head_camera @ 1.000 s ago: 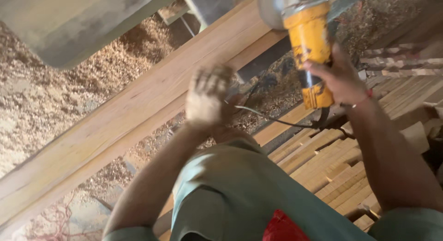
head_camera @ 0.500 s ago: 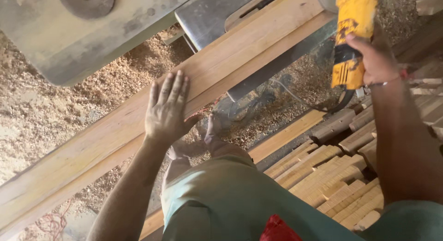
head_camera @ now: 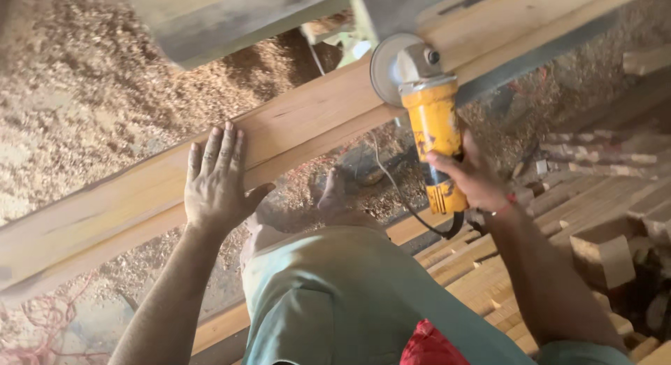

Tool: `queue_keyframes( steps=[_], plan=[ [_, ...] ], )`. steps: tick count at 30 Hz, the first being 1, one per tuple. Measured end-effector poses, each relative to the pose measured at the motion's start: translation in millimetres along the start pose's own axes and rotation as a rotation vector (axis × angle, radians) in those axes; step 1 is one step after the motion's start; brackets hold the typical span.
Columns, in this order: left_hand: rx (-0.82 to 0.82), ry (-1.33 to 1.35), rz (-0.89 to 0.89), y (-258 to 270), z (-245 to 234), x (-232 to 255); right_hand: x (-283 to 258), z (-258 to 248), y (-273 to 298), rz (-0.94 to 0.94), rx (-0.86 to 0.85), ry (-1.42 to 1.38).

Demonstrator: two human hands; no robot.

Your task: The person uses an angle grinder with a sanding disc to smooth the surface of a long wooden plank. They move the tool back and forth along the plank, generating sawdust, and occasionally reposition the plank to access different areas.

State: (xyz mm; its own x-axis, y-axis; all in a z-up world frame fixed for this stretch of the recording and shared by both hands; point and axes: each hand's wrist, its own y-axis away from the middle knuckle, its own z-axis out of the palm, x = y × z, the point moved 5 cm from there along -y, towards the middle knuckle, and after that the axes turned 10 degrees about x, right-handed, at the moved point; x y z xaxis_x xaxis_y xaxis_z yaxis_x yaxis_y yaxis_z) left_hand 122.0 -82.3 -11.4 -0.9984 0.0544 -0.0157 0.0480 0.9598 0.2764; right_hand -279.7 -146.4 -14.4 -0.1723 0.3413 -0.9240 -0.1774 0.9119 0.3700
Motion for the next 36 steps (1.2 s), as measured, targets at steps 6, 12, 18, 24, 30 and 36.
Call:
queue_keyframes(
  steps=[6, 12, 18, 24, 30, 36],
  plan=[
    [0.194, 0.394, -0.075, 77, -2, -24, -12, 118, 43, 0.001, -0.068, -0.020],
    [-0.065, 1.427, -0.189, 119, 31, 4, -12, 227, 78, 0.001, -0.125, 0.035],
    [-0.068, 2.214, -0.542, 120, 47, -5, -28, 321, 99, -0.104, -0.322, 0.129],
    [0.413, 2.518, -0.635, 169, 62, -65, -45, 409, 118, -0.118, -0.538, 0.254],
    [0.680, 2.543, -0.784, 228, 71, -160, -64, 526, 124, -0.245, -0.819, 0.364],
    [0.831, 2.499, -0.867, 318, 69, -262, -67, 646, 146, -0.300, -0.867, 0.661]
  ],
)
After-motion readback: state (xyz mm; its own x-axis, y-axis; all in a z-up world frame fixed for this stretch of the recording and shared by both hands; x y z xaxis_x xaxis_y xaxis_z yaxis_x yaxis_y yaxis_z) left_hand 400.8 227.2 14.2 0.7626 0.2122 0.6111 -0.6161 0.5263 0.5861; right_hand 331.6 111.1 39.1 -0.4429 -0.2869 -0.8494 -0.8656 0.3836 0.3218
